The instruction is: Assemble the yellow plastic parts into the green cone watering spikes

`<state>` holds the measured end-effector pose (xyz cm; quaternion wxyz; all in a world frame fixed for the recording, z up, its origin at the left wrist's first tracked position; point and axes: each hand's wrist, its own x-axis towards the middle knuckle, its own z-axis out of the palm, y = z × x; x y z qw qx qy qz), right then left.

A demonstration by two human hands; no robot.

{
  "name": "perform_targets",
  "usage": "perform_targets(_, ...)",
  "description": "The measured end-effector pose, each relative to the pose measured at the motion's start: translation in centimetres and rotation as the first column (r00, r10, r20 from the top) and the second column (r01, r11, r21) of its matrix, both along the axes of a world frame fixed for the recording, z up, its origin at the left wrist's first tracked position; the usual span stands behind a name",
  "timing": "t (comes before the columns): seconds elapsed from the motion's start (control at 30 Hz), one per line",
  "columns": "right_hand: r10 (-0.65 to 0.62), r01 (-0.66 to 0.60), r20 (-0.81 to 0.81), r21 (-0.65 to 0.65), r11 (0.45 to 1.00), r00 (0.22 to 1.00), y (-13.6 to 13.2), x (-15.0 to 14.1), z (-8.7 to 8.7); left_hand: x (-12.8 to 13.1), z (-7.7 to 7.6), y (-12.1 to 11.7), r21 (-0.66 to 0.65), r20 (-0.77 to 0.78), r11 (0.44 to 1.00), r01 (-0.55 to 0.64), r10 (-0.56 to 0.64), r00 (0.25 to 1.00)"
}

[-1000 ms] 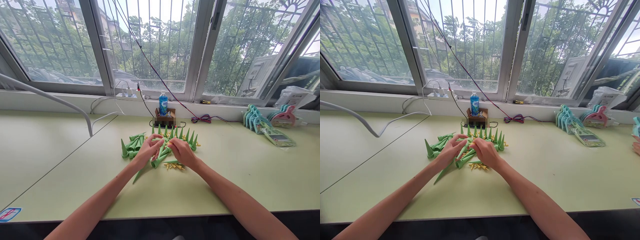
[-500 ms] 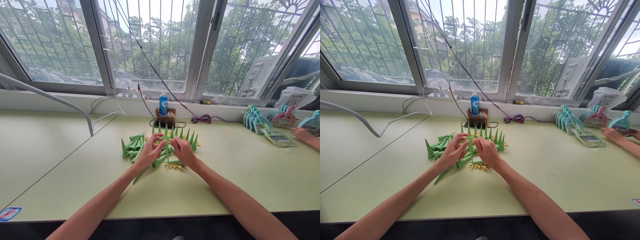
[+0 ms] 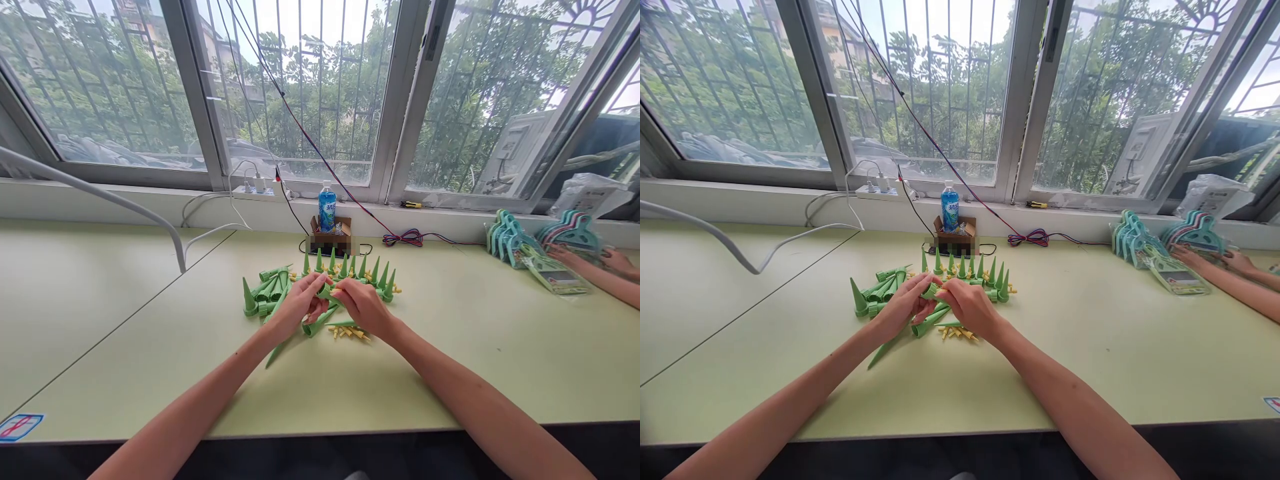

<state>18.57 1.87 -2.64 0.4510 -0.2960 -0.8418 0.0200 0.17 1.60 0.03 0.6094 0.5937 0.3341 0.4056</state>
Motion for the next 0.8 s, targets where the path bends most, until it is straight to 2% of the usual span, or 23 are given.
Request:
perform_targets(0.4, 0.007, -0.014, 0.062, 0.114, 0.993, 0.998, -0.45, -0.17, 0.69, -0.33, -0.17, 0.28, -0.153, 0.012, 0.986, 0.066, -0.065, 0.998)
perform_targets(0.57, -0.008, 0.001, 0.063, 0.117, 0.993, 0.998, -0.5, -0.1, 0.67, -0.38, -0.39, 0.5, -0.103, 0.049, 0.992, 0.074, -0.07, 0.996)
perform_targets(0.7, -0.052, 0.048, 0.05, 0.071, 0.996, 0.997, -0.51, -0.07, 0.6, -0.39, -0.25, 0.45, -0.06, 0.102, 0.998, 0.034, -0.028, 0.994)
perform_targets(0.8, -0.078, 0.076, 0.039, 0.044, 0.996, 0.996, -0.46, -0.15, 0.54, -0.38, 0.03, 0.16, -0.034, 0.067, 0.999, -0.011, 0.013, 0.998)
